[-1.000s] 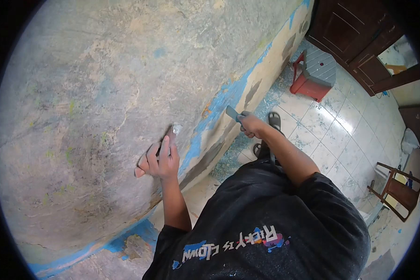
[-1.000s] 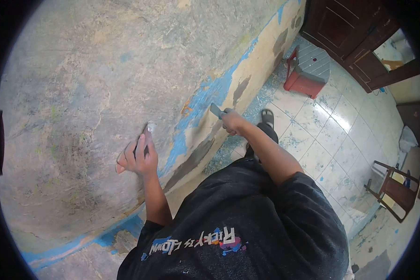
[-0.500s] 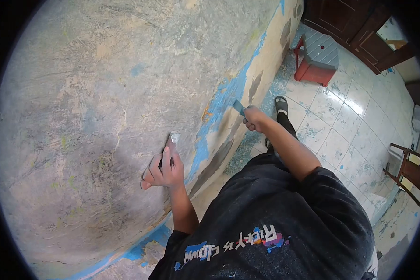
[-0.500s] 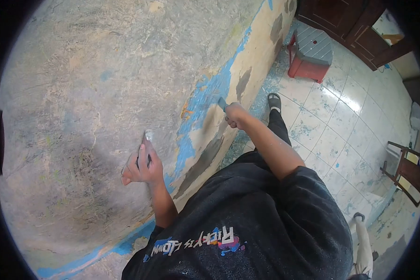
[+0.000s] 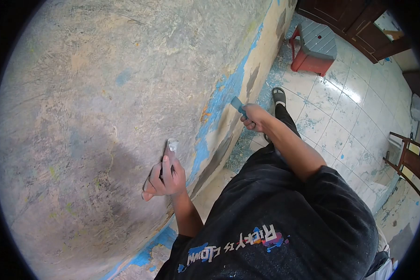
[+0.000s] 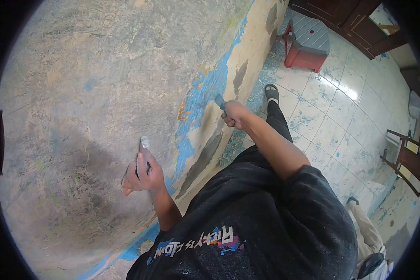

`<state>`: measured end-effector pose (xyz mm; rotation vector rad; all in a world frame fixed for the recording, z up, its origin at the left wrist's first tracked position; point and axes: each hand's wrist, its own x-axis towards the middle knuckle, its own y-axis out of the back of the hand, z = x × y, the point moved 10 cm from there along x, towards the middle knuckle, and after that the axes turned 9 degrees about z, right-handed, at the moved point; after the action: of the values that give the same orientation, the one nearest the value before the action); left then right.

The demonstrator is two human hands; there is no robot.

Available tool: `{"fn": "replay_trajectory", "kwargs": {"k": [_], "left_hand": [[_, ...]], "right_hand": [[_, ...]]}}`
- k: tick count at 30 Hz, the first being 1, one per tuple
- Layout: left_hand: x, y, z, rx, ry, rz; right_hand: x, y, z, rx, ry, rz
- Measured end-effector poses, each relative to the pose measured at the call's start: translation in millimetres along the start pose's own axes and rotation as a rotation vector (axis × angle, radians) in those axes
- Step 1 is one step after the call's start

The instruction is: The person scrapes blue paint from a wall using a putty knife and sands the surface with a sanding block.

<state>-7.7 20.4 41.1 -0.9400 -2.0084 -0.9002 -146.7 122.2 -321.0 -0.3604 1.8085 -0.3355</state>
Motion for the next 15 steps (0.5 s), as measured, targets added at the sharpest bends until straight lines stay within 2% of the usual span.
{"fn": "replay_trajectory", "kwargs": {"k": [2, 5, 11, 15], "left_hand": [[-2.3, -0.8, -1.7, 0.004, 0.006, 0.001], [-12.9, -4.4, -5.5, -0.039, 0.032, -0.002], [-5.1, -3.1, -0.6, 0.006, -0.009, -0.022], [-10.5, -5.2, -2.4, -0.010, -0.002, -0.037]], "right_hand": [[-14.7, -2.4, -4.3, -0.001, 0.015, -0.045], [22.1, 6.5, 9.4, 0.027, -0.104, -0.002], [-9.9, 2.9, -6.6, -0.080, 0.041, 0.005], [21.0, 7.7, 7.4, -0.116, 0.027, 0.017]]}}
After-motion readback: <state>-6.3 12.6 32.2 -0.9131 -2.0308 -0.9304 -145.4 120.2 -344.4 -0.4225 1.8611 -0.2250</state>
